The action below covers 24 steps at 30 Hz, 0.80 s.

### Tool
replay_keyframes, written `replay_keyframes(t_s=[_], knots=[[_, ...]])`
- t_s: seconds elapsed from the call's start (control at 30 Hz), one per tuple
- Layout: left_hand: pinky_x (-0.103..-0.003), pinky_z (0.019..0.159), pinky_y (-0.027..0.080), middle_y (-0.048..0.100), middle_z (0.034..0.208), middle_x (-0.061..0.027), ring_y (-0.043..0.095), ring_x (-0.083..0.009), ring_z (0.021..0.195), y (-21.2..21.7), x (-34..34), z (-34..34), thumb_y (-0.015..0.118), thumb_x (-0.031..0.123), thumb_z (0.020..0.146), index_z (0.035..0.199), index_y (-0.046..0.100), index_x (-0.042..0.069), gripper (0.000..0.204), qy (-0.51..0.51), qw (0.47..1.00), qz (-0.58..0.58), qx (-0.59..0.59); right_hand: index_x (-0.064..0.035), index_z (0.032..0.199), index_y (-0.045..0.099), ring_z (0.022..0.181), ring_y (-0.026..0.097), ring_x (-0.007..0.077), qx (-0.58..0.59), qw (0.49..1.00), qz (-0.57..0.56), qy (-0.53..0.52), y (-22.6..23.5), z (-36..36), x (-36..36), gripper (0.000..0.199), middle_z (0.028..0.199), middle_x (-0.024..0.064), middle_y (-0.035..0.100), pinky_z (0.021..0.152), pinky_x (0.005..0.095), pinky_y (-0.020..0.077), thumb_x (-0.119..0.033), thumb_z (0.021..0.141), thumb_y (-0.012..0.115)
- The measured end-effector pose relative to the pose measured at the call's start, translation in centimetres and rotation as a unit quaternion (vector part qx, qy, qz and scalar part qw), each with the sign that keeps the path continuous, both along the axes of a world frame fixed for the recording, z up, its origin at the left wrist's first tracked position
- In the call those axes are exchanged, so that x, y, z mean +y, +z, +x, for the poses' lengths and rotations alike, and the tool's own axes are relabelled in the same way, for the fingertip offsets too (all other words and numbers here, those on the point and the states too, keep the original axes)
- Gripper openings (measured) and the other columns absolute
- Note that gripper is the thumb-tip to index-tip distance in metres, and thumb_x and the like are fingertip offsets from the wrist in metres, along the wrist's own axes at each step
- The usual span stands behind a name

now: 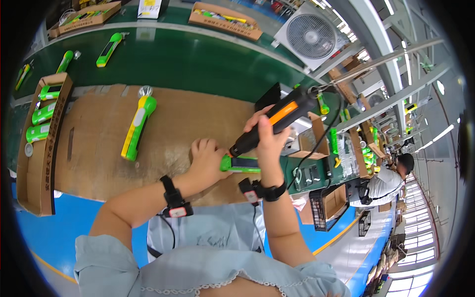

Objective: Assembling flashlight components and using an electric screwdriver.

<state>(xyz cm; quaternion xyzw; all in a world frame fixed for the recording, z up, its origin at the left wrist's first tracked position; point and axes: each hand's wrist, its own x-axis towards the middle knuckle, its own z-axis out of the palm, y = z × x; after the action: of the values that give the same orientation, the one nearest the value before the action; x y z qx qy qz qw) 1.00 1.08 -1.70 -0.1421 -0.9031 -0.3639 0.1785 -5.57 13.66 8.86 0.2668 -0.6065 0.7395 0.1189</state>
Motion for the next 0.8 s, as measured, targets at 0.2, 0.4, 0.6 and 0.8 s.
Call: replay_keyframes(t_s=[0.2,0.4,0.6,0.8], knots=[[-0.049,0.095,0.024,0.049,0.103,-0.0131,0.038,-0.0347,0.108,0.2,-0.9,0.7,0.08,0.035,0.055,0.094,0.065,0.006,0.051,0.013,0.999,-0.033,-0.012,-0.0001,0.098,0.046,0.06,0.057,0.0179,-0.012,0.999,0.004,0.033,0.0,0.8,-1.4,0.028,0.071,0.0104,0.056,0.057,0.0306,0.0481,-0.012,0.081,0.064],[-0.049,0.094,0.026,0.05,0.1,-0.0115,0.041,-0.032,0.105,0.8,0.0,0.3,0.08,0.037,0.055,0.093,0.065,0.004,0.053,0.009,0.999,-0.037,-0.028,0.0,0.093,0.05,0.06,0.057,0.0125,-0.03,0.999,-0.01,0.002,0.4,1.1,-0.8,0.023,0.074,0.0059,0.058,0.056,0.0255,0.0474,-0.003,0.077,0.067],[-0.05,0.093,0.027,0.051,0.098,-0.0113,0.043,-0.031,0.102,0.7,0.0,0.2,0.078,0.039,0.059,0.094,0.065,0.005,0.051,-0.007,0.999,-0.05,0.012,-0.0001,0.1,0.046,0.064,0.058,0.0148,0.016,0.999,-0.043,0.019,0.0,1.7,-0.1,0.035,0.075,0.0082,0.058,0.06,0.0273,0.0482,-0.008,0.075,0.07],[-0.055,0.097,0.025,0.051,0.098,-0.0151,0.042,-0.0337,0.106,1.9,-0.2,0.4,0.075,0.039,0.065,0.099,0.065,0.01,0.045,0.011,0.997,-0.07,-0.006,-0.0006,0.104,0.044,0.059,0.056,0.0195,0.101,0.974,-0.163,-0.125,3.8,2.4,5.1,0.037,0.074,0.0099,0.054,0.055,0.0306,0.0482,-0.021,0.083,0.067]])
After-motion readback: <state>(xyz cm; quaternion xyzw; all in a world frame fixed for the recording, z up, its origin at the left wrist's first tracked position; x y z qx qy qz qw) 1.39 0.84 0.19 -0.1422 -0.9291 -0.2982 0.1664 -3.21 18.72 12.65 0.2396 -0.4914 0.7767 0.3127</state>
